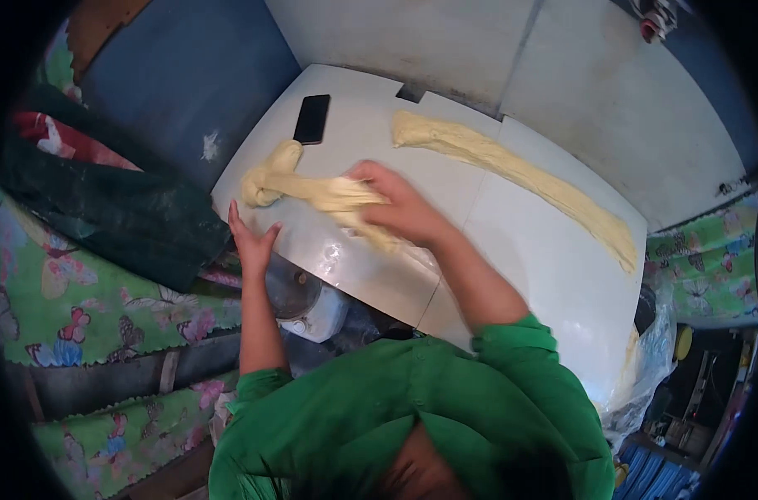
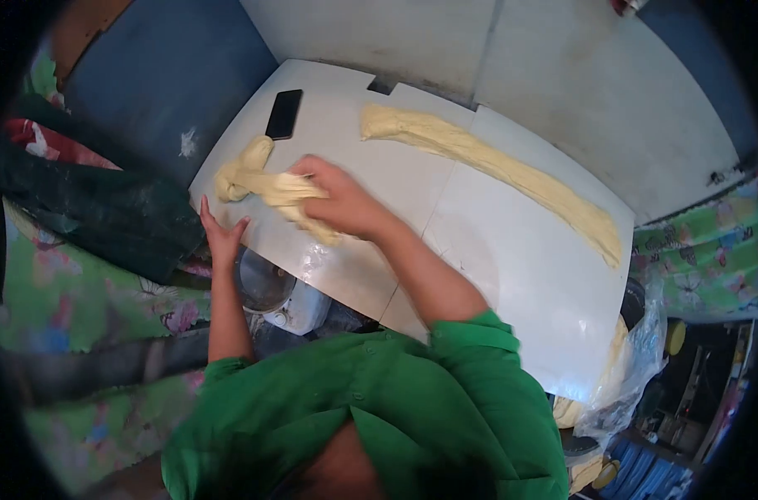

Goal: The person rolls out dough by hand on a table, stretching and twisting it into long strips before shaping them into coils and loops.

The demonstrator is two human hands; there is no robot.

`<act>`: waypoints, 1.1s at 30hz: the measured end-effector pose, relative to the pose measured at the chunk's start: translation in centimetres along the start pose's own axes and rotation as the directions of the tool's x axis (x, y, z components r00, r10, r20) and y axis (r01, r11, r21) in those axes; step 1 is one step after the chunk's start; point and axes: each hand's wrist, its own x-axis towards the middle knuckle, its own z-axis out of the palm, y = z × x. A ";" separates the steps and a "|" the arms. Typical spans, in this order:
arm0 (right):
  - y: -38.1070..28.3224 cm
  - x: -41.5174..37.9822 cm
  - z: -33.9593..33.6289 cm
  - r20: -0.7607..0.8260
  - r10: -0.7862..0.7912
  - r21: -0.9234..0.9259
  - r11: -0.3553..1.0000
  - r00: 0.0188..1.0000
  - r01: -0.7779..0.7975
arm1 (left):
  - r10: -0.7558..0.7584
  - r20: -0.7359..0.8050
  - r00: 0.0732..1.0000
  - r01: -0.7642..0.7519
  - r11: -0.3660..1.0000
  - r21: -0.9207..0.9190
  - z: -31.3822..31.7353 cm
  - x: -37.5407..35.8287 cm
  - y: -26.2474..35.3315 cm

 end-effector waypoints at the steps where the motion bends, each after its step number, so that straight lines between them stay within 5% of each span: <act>1: -3.4 -3.0 -1.9 0.021 0.037 0.143 0.989 0.999 -0.040 | 0.106 0.059 0.993 -0.105 0.994 -0.013 0.9 1.2 -0.4; 3: -9.3 -10.4 -4.1 -0.149 0.074 0.124 0.991 0.986 -0.055 | 0.236 0.139 0.962 -0.243 0.970 0.032 2.8 3.2 1.7; 4: -10.6 -14.8 -4.5 -0.328 -0.068 0.070 0.993 0.942 0.096 | 0.341 0.220 0.914 -0.365 0.927 0.082 3.6 3.7 3.2; 5: -9.7 -19.6 -6.3 -0.402 -0.458 -0.109 0.883 0.793 0.456 | 0.350 0.222 0.910 -0.372 0.925 0.069 4.5 3.6 5.3; 7: -12.5 -29.8 -9.4 -0.427 -0.625 0.078 0.695 0.654 0.715 | 0.488 0.494 0.720 -0.593 0.802 0.073 6.5 2.6 9.9; 8: -15.8 -32.5 -9.0 -0.381 -0.624 -0.075 0.757 0.683 0.650 | 0.538 0.492 0.684 -0.620 0.785 0.003 8.9 1.7 10.0; 10: -16.8 -42.1 -11.1 -0.646 -0.558 -0.374 0.827 0.521 0.421 | 0.586 0.575 0.570 -0.575 0.785 -0.230 11.1 -1.3 14.1; 13: -13.8 -50.6 -15.4 -0.857 -0.287 -0.365 0.925 0.429 -0.110 | 0.746 0.538 0.392 -0.604 0.650 -0.461 14.2 -5.6 18.5; 15: -10.4 -52.4 -16.7 -0.954 0.001 -0.087 0.956 0.301 -0.280 | 0.735 0.535 0.417 -0.731 0.621 -0.284 16.2 -7.1 19.6; 17: -5.7 -56.2 -19.8 -0.900 0.230 0.043 0.892 0.371 -0.449 | 0.667 0.647 0.369 -0.760 0.618 -0.203 16.2 -6.5 20.8; 19: -5.4 -56.9 -20.2 -0.928 0.201 0.116 0.956 0.315 -0.268 | 0.563 0.749 0.349 -0.678 0.703 -0.213 14.1 -4.2 22.3; 20: -7.1 -56.8 -20.1 -0.944 0.185 0.147 0.977 0.272 -0.154 | 0.498 0.773 0.394 -0.537 0.807 -0.247 12.2 -2.6 23.2; 21: -8.4 -57.0 -20.4 -0.948 0.185 0.150 0.977 0.259 -0.149 | 0.510 0.742 0.436 -0.557 0.800 -0.222 9.9 -1.0 23.9; 23: -10.7 -57.3 -21.3 -0.913 0.052 0.022 0.997 0.405 -0.078 | 0.499 0.625 0.600 -0.571 0.815 -0.102 5.5 1.5 25.0; 26: -12.2 -55.5 -22.0 -0.866 0.008 0.018 1.000 0.500 0.016 | 0.534 0.367 0.762 -0.510 0.844 -0.168 1.8 5.0 21.6; 30: -9.7 -53.7 -22.6 -0.727 0.166 0.184 0.982 0.666 -0.043 | 0.533 0.409 0.741 -0.569 0.821 -0.038 1.9 5.4 16.4; 32: -6.6 -54.3 -22.6 -0.734 0.343 0.290 0.939 0.586 -0.187 | 0.390 0.578 0.717 -0.626 0.726 0.286 4.5 3.5 12.7; 33: -4.0 -55.7 -23.1 -0.735 0.378 0.203 0.915 0.563 -0.349 | 0.156 0.716 0.680 -0.591 0.694 0.410 5.6 1.6 12.7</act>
